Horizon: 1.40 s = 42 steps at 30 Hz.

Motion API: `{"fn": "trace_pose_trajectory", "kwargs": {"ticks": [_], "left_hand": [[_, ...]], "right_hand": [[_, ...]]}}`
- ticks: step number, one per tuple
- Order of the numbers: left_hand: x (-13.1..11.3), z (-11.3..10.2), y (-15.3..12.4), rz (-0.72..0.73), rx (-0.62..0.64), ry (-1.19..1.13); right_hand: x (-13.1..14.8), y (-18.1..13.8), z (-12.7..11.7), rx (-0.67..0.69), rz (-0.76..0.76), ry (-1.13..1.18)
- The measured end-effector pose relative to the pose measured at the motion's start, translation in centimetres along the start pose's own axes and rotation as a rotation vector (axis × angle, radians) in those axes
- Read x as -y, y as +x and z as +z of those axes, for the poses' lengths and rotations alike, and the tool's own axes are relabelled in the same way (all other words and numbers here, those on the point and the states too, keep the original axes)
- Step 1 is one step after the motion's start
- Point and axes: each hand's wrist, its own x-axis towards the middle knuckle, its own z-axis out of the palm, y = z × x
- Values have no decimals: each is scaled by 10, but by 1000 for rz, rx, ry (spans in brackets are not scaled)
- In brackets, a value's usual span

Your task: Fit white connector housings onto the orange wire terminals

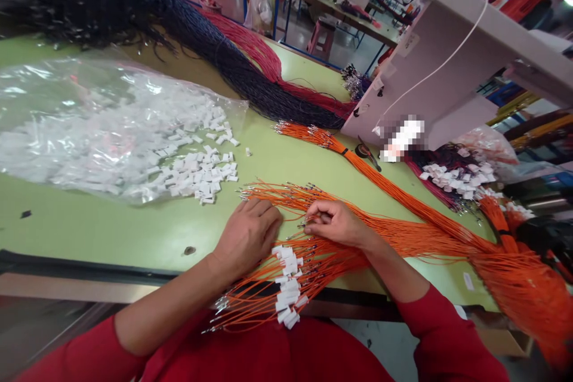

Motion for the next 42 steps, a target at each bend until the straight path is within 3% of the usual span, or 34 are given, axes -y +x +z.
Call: {"fn": "trace_pose_trajectory", "kwargs": {"ticks": [5, 10, 13, 16, 23, 28, 33, 39, 42], "left_hand": [[1, 1, 0, 3, -8, -14], [0, -1, 0, 14, -14, -95], [-1, -3, -1, 25, -10, -128], [-2, -7, -2, 34, 19, -115], [-12, -20, -5, 33, 214, -115], [-15, -21, 4, -118, 125, -377], [-17, -14, 11, -198, 132, -588], [-21, -20, 2, -152, 78, -456], [-8, -31, -17, -101, -66, -258]], "right_hand": [[0, 3, 5, 88, -318, -284], [-1, 6, 4, 137, -393, -450], [0, 6, 4, 114, -349, -394], [0, 5, 4, 49, -265, -166], [1, 2, 10, -38, -51, 29], [3, 0, 15, -74, -52, -13], [2, 0, 14, -84, -64, -6], [-1, 0, 16, -84, -51, -36], [-2, -1, 20, -117, -16, -41]]}}
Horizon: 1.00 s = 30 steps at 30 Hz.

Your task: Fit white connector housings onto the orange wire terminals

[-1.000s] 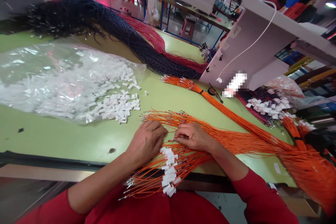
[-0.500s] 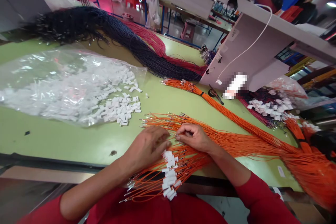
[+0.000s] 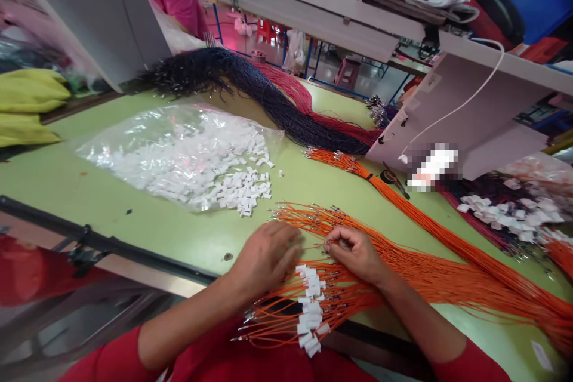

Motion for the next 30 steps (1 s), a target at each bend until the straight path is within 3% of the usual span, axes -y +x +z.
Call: {"fn": "trace_pose_trajectory", "kwargs": {"ticks": [4, 7, 10, 15, 20, 26, 30], "left_hand": [[36, -26, -24, -133, -250, 315], [64, -39, -25, -258, -232, 410], [82, -44, -10, -246, -203, 459], [85, -46, 9, -207, -209, 462], [84, -50, 0, -126, -183, 411], [89, -53, 1, -128, -184, 488], [87, -53, 7, -104, -104, 483]], "right_hand": [[1, 0, 2, -20, -25, -17], [1, 2, 2, -31, -35, -42], [0, 3, 2, -64, -39, -36], [-1, 3, 1, -68, -40, -33], [-1, 3, 0, -49, -68, -21], [-3, 3, 0, -41, -47, -6], [-2, 2, 0, -33, -54, -2]]}}
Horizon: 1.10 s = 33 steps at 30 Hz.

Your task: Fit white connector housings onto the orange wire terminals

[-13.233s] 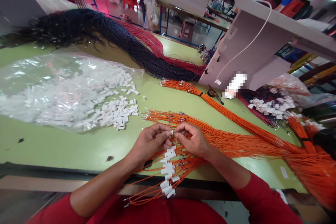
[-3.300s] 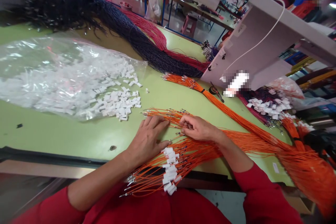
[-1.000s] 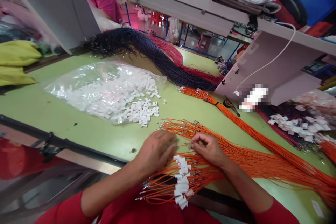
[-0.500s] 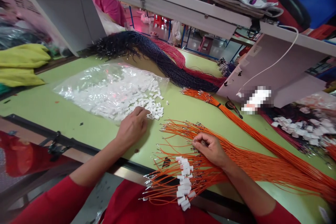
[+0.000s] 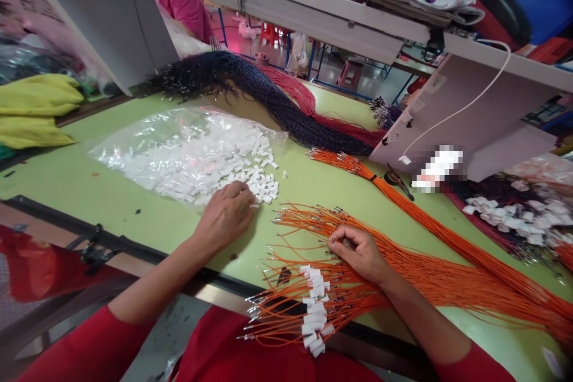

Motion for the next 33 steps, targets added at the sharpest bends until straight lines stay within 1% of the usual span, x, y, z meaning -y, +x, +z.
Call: {"fn": "trace_pose_trajectory", "kwargs": {"ticks": [3, 5, 7, 9, 11, 14, 16, 18, 22, 25, 29, 33], "left_hand": [[-5, -2, -2, 15, 83, -17], [-10, -5, -4, -3, 99, -58], [-17, -8, -6, -33, 86, -198], [-28, -11, -6, -94, 75, -451], [-42, -11, -5, -229, 105, -772], [-67, -3, -4, -527, 247, -1250], [-83, 6, -4, -680, 337, -1475], [-96, 13, -3, -766, 381, -1605], [-110, 23, 1, -869, 445, -1716], [-115, 27, 2, -919, 453, -1742], [-120, 32, 1, -908, 454, -1758], [-124, 34, 0, -878, 473, -1750]], "right_hand": [[0, 0, 0, 3, -1, -4], [0, 0, 0, -4, 13, -1], [1, 0, 0, -13, 36, 16], [1, -1, 1, -22, 50, 43], [2, -1, 2, -34, 40, 69], [2, -1, 2, -53, -4, 82], [1, -1, 3, -72, -26, 86], [1, -1, 3, -90, -40, 92], [-1, -2, 5, -114, -68, 114], [-1, -3, 6, -138, -85, 138], [-1, -3, 6, -133, -91, 166], [0, -3, 5, -122, -66, 169]]}}
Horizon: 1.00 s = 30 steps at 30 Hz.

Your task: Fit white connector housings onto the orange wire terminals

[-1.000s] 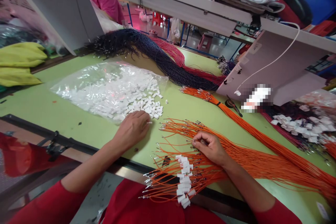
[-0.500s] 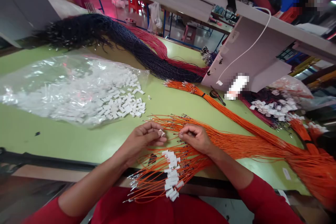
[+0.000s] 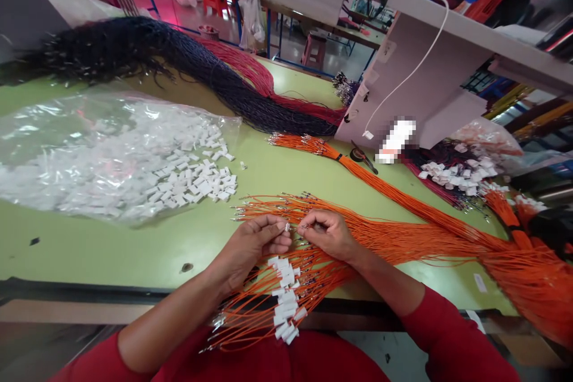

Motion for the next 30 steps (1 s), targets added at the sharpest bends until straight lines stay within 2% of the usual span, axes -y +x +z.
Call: {"fn": "trace_pose_trajectory", "kwargs": {"ticks": [8, 14, 23, 30], "left_hand": [[-2, 6, -2, -18, -10, 2], [2, 7, -3, 74, -51, 93], [-2, 7, -3, 12, 37, 58], [6, 13, -5, 57, -12, 106]], "right_hand": [[1, 0, 1, -2, 43, -22], [1, -1, -1, 35, -4, -71], [3, 0, -5, 101, 43, -86], [5, 0, -2, 26, 66, -102]]}}
